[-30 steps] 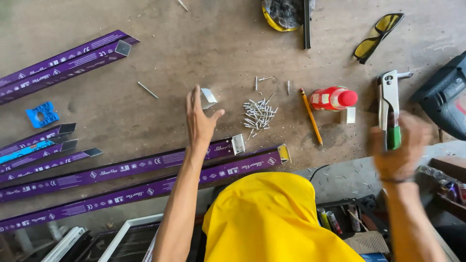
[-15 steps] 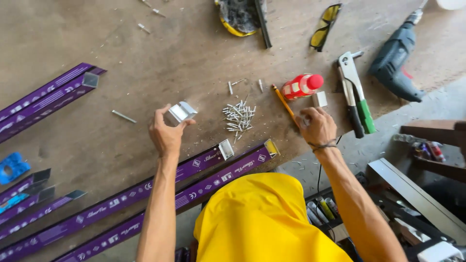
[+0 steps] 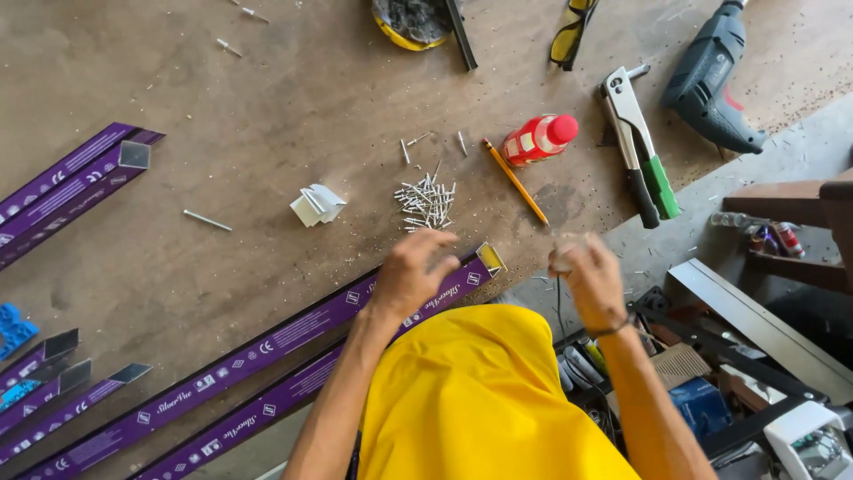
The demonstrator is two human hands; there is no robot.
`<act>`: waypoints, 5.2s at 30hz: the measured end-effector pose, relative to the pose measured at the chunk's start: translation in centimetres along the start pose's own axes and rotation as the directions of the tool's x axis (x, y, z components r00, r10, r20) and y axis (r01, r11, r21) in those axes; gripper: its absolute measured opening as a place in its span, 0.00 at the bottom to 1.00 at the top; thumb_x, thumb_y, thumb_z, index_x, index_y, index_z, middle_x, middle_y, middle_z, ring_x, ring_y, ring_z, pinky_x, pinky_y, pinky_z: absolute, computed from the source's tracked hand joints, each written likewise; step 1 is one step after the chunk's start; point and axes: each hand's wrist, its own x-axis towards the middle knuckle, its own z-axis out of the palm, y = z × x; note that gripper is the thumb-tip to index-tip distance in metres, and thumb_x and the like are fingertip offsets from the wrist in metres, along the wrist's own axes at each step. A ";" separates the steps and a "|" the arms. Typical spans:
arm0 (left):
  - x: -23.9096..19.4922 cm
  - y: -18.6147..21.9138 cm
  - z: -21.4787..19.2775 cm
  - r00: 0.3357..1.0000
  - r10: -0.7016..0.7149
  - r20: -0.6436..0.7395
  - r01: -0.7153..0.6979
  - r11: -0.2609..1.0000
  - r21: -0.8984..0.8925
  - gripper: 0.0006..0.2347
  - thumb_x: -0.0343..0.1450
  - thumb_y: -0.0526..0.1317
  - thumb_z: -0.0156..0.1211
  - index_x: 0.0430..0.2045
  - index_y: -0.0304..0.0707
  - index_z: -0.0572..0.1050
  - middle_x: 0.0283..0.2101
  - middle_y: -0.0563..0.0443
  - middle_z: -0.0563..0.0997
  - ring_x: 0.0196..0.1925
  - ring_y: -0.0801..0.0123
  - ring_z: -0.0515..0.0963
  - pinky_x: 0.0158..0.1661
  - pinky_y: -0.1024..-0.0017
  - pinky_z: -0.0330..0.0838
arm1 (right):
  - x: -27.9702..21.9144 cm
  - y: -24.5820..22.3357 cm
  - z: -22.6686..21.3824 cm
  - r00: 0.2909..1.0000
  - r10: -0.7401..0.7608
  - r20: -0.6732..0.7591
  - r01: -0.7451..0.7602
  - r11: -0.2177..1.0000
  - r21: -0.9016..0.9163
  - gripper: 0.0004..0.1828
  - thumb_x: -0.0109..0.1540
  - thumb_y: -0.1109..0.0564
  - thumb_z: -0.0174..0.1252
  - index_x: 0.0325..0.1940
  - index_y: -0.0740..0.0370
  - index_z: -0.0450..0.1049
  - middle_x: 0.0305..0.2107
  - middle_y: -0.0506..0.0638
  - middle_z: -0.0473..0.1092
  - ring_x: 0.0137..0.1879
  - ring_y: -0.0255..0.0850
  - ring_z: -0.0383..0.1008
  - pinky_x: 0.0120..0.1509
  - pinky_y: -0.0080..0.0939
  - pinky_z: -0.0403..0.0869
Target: Connecting internal connectors to metal profiles using rivets, a rivet gun, and a power drill.
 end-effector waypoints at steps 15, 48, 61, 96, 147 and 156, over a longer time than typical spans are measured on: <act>4.5 3.2 -1.0 0.750 -0.113 0.651 0.101 0.993 0.056 0.38 0.60 0.25 0.72 0.68 0.47 0.65 0.50 0.41 0.78 0.54 0.44 0.80 0.54 0.47 0.78 | -0.3 6.6 5.9 0.619 -0.722 0.308 0.618 0.206 -0.759 0.26 0.61 0.64 0.62 0.64 0.52 0.76 0.36 0.52 0.73 0.41 0.46 0.79 0.46 0.41 0.78; 5.5 -0.1 2.3 0.691 -0.110 0.714 -0.050 0.979 0.199 0.28 0.56 0.33 0.79 0.51 0.48 0.75 0.44 0.48 0.77 0.50 0.40 0.82 0.49 0.45 0.79 | -1.6 4.7 6.9 0.712 -0.615 0.338 0.648 0.391 -0.653 0.05 0.59 0.61 0.68 0.37 0.60 0.79 0.26 0.51 0.76 0.32 0.47 0.80 0.35 0.38 0.78; 7.6 -2.3 6.8 0.529 -0.266 0.806 -0.180 0.893 0.412 0.25 0.50 0.36 0.79 0.42 0.58 0.82 0.38 0.48 0.85 0.47 0.49 0.86 0.48 0.55 0.79 | -1.8 7.6 4.2 0.792 -0.542 0.281 0.550 0.432 -0.715 0.12 0.54 0.55 0.73 0.39 0.59 0.81 0.20 0.49 0.74 0.24 0.42 0.77 0.28 0.41 0.75; 8.7 0.6 3.9 0.448 -0.297 0.843 -0.067 0.929 0.363 0.27 0.56 0.33 0.79 0.50 0.54 0.80 0.46 0.37 0.83 0.54 0.43 0.82 0.55 0.52 0.76 | -2.1 8.0 4.8 0.804 -0.547 0.232 0.571 0.606 -0.554 0.04 0.59 0.64 0.66 0.38 0.62 0.82 0.28 0.57 0.79 0.31 0.52 0.82 0.33 0.42 0.80; 9.0 0.2 3.6 0.484 -0.228 0.845 -0.121 0.939 0.323 0.19 0.51 0.37 0.75 0.36 0.57 0.83 0.34 0.50 0.86 0.47 0.53 0.86 0.52 0.61 0.75 | -1.3 0.7 6.5 0.770 -0.437 0.465 0.632 0.624 -0.460 0.07 0.64 0.60 0.62 0.45 0.62 0.82 0.23 0.55 0.76 0.22 0.44 0.76 0.26 0.39 0.75; 8.8 -0.2 3.9 0.494 -0.221 0.841 -0.179 0.921 0.347 0.20 0.51 0.39 0.76 0.36 0.55 0.83 0.34 0.49 0.86 0.46 0.54 0.86 0.51 0.62 0.76 | -1.4 0.0 7.1 0.754 -0.436 0.491 0.652 0.589 -0.478 0.05 0.64 0.59 0.63 0.42 0.62 0.81 0.24 0.55 0.76 0.25 0.48 0.78 0.28 0.42 0.75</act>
